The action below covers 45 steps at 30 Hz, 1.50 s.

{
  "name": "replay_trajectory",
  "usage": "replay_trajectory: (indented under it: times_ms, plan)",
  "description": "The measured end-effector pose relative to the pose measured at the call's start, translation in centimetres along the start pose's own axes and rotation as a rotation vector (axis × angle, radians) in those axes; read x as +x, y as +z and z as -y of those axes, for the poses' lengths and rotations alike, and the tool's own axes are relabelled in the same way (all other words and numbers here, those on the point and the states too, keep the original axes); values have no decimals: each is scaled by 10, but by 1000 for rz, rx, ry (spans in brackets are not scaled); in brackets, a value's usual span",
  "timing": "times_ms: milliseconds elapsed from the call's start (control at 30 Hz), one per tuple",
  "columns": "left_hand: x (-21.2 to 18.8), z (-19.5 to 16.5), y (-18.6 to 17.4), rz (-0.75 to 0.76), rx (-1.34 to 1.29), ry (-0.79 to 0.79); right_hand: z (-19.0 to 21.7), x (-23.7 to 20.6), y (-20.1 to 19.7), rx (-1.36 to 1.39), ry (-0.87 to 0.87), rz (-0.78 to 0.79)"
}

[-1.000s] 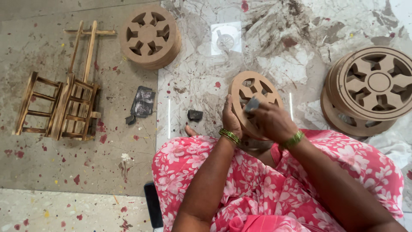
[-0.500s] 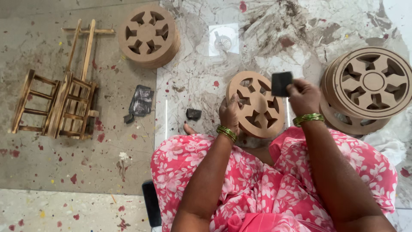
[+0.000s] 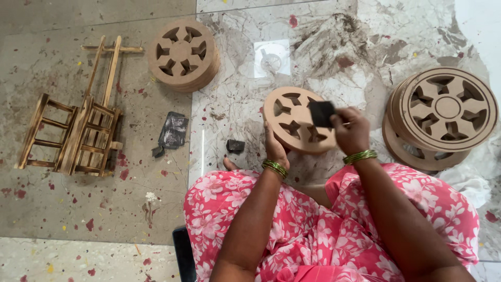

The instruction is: The person sits on the floor sanding carved wooden wheel-shaped craft pieces. They first sand a small rectangular wooden block with a sanding block, then hold a round carved wheel piece on their lap and rub the sanding block over its face, edges, and cutout patterns, turning the piece to reach different sides.

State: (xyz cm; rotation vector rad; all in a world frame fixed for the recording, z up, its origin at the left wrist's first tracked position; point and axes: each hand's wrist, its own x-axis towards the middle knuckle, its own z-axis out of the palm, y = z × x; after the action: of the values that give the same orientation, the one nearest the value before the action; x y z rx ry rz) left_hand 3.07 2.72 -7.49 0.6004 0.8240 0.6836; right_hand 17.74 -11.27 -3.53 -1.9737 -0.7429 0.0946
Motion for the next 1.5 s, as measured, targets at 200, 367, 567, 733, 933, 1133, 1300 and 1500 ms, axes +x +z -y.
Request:
replay_trajectory:
  times_ms: [200, 367, 567, 733, 933, 1133, 1300, 1500]
  plan:
    - [4, 11, -10, 15, -47, -265, 52, -31, 22, -89, -506, 229]
    - [10, 28, -14, 32, -40, -193, 76, -41, 20, -232, -634, 271]
    - [0, 18, -8, 26, 13, -132, 73, -33, 13, -278, -424, 311]
    - [-10, -1, 2, 90, -21, -233, 70, -25, 7, 34, -329, 208]
    - [-22, -7, 12, 221, -38, -287, 61, -12, -14, 20, -130, 1]
    - [-18, -5, 9, 242, -271, -167, 60, -20, 3, -198, -328, 163]
    - [-9, -1, -2, 216, -404, -281, 72, -52, 14, -98, -647, 302]
    - [-14, -2, 6, 138, -307, -100, 62, -28, 14, -356, -444, 305]
